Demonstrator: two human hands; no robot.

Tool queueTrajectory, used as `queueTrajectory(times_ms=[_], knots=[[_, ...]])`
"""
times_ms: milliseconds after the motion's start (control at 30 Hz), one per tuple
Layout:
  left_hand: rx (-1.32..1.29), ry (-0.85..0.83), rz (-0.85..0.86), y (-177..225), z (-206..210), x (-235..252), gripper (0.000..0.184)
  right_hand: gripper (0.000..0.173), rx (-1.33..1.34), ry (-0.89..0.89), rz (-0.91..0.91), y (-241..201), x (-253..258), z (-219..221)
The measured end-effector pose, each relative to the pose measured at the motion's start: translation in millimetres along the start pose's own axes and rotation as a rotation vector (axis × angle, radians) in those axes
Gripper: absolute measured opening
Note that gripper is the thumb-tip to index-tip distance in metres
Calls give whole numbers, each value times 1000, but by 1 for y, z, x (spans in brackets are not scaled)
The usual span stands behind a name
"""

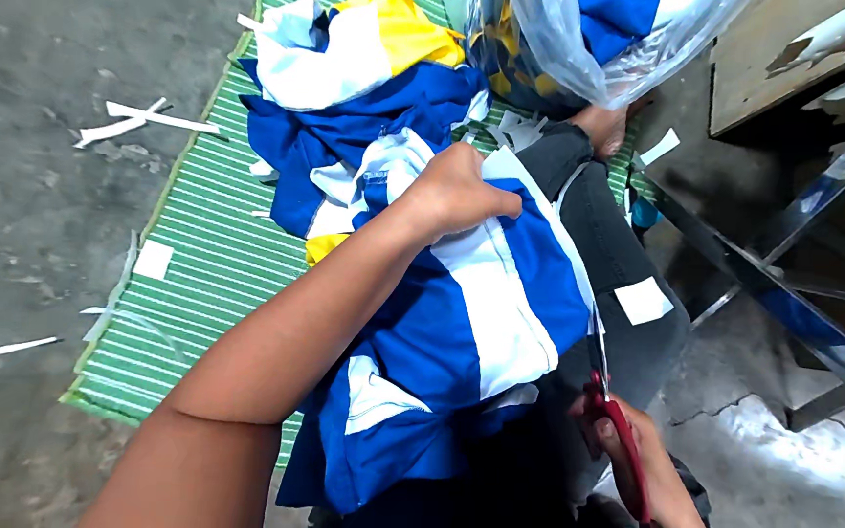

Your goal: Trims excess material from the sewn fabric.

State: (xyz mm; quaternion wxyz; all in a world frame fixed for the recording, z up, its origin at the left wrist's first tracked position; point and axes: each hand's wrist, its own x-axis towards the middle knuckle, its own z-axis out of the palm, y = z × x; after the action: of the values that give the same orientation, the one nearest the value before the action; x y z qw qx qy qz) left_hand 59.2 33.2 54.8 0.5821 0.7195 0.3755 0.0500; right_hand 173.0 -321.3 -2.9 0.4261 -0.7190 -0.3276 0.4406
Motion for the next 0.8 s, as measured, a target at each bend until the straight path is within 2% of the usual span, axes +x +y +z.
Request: queueTrajectory(times_ms=[367, 667, 800], knots=[[-55, -74, -20, 2, -10, -1, 14, 46, -18, -6, -49, 3, 8, -16], [-101, -142, -14, 6, -17, -1, 14, 52, -107, -41, -7, -10, 9, -35], [-110, -140, -12, 6, -18, -1, 14, 50, -137, -16, -8, -14, 10, -38]])
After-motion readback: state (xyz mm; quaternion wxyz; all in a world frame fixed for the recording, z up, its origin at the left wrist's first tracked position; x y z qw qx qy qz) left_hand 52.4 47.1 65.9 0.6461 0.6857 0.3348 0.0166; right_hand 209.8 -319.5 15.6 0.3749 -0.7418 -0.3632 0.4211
